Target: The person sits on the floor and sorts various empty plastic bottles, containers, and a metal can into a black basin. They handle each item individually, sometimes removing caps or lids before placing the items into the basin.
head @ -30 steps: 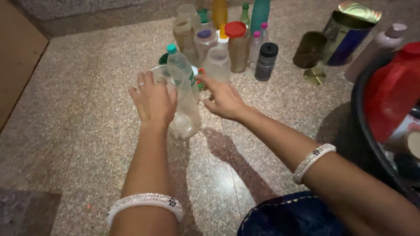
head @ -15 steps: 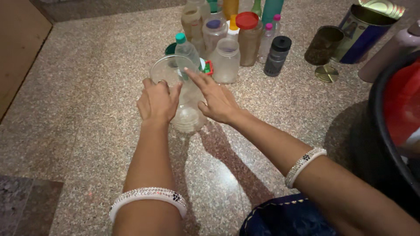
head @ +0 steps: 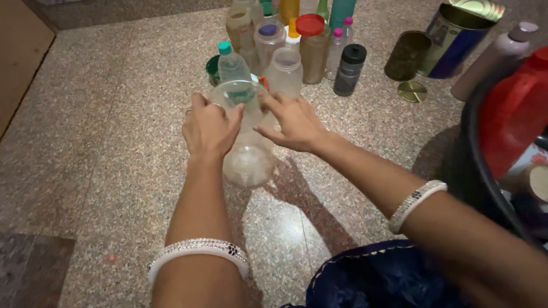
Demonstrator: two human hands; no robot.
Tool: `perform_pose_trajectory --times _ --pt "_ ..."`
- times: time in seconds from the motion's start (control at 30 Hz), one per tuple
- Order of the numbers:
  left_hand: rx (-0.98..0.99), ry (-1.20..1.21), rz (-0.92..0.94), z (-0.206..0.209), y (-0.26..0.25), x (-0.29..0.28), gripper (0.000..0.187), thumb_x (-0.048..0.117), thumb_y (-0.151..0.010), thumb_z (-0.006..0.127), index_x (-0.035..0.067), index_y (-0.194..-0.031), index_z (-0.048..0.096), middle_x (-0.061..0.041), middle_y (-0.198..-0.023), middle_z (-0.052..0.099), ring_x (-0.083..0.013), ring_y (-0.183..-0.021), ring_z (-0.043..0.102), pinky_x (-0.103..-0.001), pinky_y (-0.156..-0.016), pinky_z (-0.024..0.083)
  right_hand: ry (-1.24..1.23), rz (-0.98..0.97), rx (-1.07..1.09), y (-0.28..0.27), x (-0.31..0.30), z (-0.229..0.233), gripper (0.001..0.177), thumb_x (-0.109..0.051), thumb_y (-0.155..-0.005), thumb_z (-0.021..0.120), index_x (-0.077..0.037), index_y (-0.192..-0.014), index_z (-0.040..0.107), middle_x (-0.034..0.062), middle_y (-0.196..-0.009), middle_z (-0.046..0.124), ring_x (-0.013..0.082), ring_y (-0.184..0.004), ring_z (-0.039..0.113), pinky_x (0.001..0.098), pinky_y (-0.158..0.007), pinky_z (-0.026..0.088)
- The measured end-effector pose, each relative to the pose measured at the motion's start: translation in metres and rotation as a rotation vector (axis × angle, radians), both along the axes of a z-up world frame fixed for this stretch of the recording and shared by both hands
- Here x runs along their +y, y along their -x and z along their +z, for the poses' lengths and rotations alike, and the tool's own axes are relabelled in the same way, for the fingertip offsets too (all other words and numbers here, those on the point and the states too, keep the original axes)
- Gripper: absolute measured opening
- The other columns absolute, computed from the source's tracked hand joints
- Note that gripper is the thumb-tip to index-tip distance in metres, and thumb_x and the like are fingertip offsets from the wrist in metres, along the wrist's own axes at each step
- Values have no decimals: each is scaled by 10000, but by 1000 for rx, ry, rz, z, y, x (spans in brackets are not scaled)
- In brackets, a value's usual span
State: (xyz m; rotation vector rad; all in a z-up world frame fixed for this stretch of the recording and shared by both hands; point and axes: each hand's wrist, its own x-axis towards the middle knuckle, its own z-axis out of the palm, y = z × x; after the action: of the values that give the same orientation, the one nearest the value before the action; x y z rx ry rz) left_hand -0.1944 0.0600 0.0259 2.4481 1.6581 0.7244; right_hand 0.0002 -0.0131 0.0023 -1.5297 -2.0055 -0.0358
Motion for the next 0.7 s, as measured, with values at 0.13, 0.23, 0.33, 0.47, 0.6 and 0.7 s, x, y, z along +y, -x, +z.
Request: perform_pose_trajectory --times 0.13,0.23,0.33,0.47,0.6,0.7 --pt "-52 32 -43 -1 -21 -6 529 546 -885 672 36 -857 808 -216 -1219 613 -436 -997 666 -543 -871 519 130 -71 -11 -23 -19 13 530 -573 -890 705 -119 -1147 615 156 -1139 686 386 -949 681 510 -833 531" --pt "-87 26 -112 -5 -43 -11 520 525 -908 660 24 -890 800 -229 -1246 622 -456 -1004 669 -556 -870 518 203 -110 4 -47 -36 20 572 -628 -854 700 -113 -1090 620 138 -1112 687 328 -895 721 474 -814 557" --pt "-95 51 -175 -11 -73 -19 498 505 -914 652 33 -907 810 -241 -1253 621 -451 -1015 673 -548 -892 521 176 -101 -32 -75 -53 25 591 -624 -870 699 -90 -1107 601 159 -1104 662 318 -853 721 470 -780 555" --pt "-134 24 -235 -17 -114 -39 500 481 -932 651 2 -940 794 -243 -1228 625 -447 -1010 675 -539 -898 525 210 -182 -113 -109 -79 30 603 -634 -820 724 -102 -1082 617 150 -1051 657 316 -851 710 479 -752 549" --pt "-183 108 -276 -22 -142 -67 439 439 -943 639 26 -937 788 -236 -1272 585 -444 -1016 675 -546 -904 521 274 -237 -122 -139 -100 30 637 -641 -780 738 -94 -1083 616 141 -1088 649 319 -844 696 469 -751 551" --pt "-104 97 -322 -18 -152 -81 422 432 -915 666 44 -1062 747 -224 -1386 509 -425 -1102 659 -527 -927 526 269 -189 -129 -153 -113 26 656 -626 -764 768 -112 -1142 614 141 -1181 634 328 -979 684 464 -840 548"
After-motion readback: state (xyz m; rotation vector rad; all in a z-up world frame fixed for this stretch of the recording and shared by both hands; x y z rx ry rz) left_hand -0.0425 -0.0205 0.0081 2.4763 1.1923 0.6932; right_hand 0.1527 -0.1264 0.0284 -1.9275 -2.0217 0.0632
